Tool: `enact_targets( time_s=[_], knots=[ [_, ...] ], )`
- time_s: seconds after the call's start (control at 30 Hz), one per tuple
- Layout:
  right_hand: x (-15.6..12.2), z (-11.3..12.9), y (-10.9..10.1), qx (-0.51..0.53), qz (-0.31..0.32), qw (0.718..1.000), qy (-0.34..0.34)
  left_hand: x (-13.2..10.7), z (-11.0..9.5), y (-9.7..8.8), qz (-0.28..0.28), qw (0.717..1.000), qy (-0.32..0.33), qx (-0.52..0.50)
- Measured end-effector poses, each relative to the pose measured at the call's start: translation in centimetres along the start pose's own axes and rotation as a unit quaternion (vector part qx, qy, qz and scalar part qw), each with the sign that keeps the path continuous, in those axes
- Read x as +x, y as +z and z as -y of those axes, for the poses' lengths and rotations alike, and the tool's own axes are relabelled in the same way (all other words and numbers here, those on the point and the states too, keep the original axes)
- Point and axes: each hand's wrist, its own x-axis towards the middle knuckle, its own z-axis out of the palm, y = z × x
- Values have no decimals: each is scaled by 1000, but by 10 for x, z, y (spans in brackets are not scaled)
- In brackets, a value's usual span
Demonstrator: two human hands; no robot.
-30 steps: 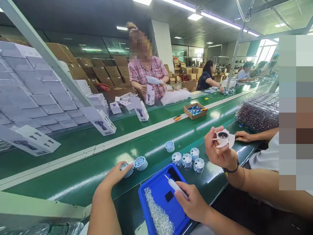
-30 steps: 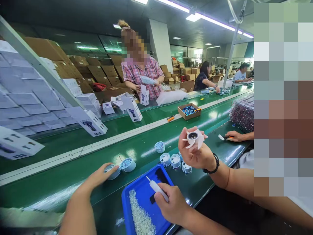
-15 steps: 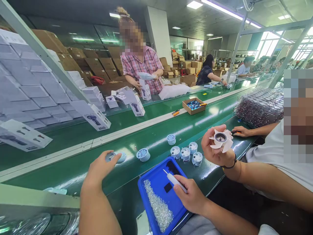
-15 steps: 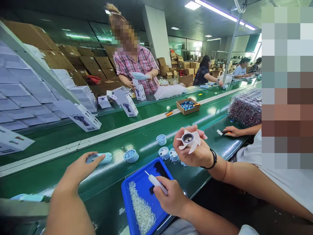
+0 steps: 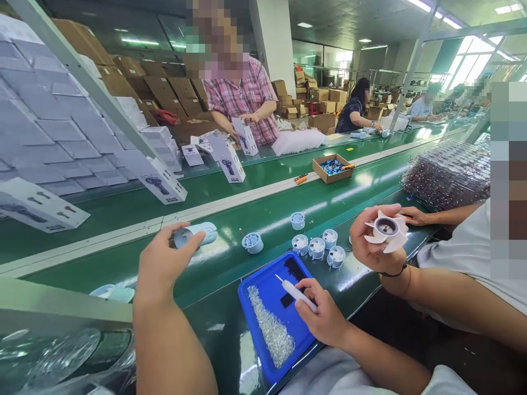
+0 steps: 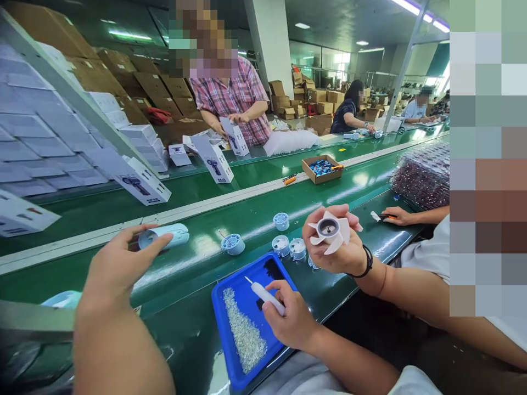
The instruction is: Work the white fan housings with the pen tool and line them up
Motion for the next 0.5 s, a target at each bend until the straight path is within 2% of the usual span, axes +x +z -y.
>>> enact_targets(
  time_s=[0.1, 0.17, 0.23, 0.3, 0.33, 0.4, 0.5],
  knots=[
    [-1, -1, 1, -1, -14, 1000, -10, -1, -5, 4, -37, 983, -37, -178],
    [-4, -3, 0, -16, -26, 999, -23, -2, -7, 6, -59, 955, -41, -289],
    [-5, -6, -3, -37, -46, 997, -52, -2, -8, 5, -50, 929, -36, -364],
    [-3, -12, -5, -51, -60, 993, -85, -2, -7, 2, -30, 915, -38, -401],
    [-2, -16, -6, -53, -59, 992, -94, -1, -6, 0, -3, 912, -28, -409],
    [2, -25, -5, -48, -40, 993, -96, 1, -4, -2, 17, 913, -30, -407],
    [3, -39, 0, -56, -10, 995, -87, 4, 1, -3, 21, 904, 18, -427]
  ],
)
